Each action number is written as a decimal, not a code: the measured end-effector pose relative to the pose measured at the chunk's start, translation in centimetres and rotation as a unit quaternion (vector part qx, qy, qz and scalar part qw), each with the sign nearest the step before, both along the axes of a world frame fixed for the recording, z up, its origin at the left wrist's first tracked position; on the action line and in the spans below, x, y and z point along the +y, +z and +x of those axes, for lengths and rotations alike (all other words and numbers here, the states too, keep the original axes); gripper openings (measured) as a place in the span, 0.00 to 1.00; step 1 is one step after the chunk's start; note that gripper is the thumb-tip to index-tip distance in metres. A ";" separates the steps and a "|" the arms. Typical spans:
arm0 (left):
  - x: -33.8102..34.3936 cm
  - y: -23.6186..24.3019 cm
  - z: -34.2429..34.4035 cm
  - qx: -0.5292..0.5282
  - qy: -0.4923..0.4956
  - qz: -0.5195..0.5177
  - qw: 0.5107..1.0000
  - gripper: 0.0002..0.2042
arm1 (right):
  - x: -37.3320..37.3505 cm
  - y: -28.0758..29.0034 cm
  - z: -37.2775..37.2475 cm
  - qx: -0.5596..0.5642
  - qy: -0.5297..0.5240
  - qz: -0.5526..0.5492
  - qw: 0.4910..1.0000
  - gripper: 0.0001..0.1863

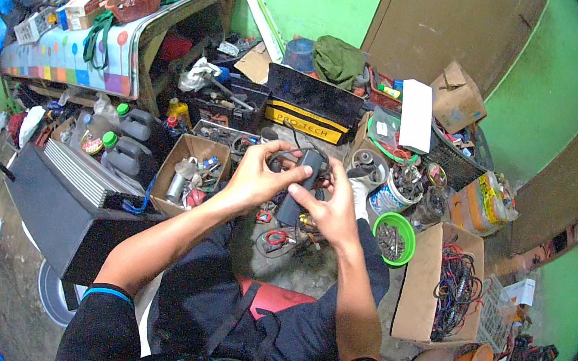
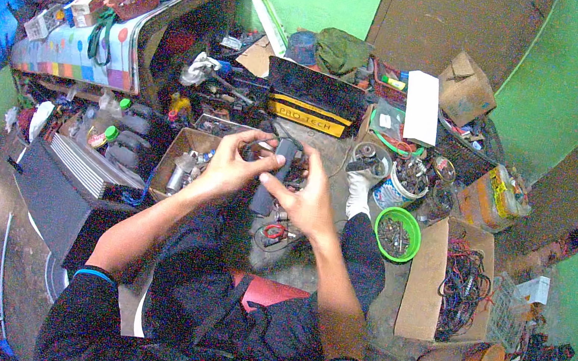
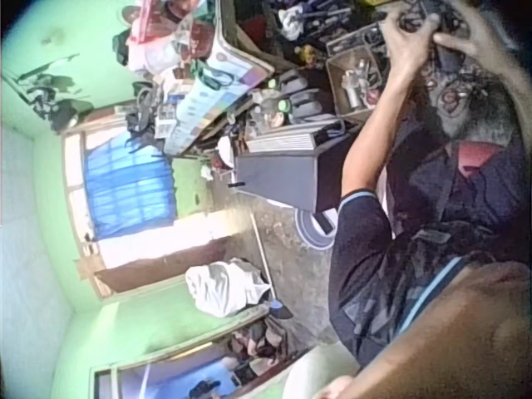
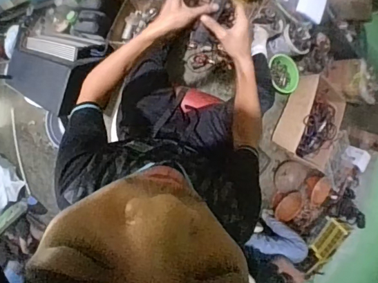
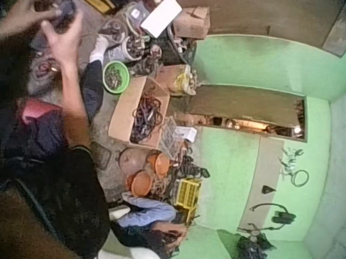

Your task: The person sits on the floor in a cluttered workshop and handles various electronic components. They connect wires to a black power adapter, test connections, and manipulate small circuit parts and connectors with their hands.

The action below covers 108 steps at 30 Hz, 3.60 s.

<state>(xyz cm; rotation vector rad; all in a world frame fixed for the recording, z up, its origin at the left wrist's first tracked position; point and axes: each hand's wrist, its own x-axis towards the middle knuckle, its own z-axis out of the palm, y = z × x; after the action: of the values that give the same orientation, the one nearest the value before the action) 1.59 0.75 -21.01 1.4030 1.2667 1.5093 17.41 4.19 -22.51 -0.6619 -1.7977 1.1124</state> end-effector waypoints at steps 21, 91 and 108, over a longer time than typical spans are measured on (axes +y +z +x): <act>0.5 1.4 1.2 0.053 -0.033 0.003 0.998 0.12 | 2.4 1.7 3.8 0.016 0.107 -0.131 0.985 0.35; 3.6 2.5 -16.5 -0.072 -0.053 -0.179 0.980 0.12 | -2.0 5.9 23.7 0.571 0.033 -0.031 0.820 0.15; 4.3 -2.0 -23.1 -0.318 0.139 -0.053 0.936 0.01 | 3.3 3.1 28.6 0.516 -0.353 -0.158 0.764 0.05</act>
<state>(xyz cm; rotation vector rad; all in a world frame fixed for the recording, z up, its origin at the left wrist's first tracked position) -21.53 5.09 -22.96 0.5865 1.1261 1.8479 46.06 7.50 -19.40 -0.6351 -0.3370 0.9292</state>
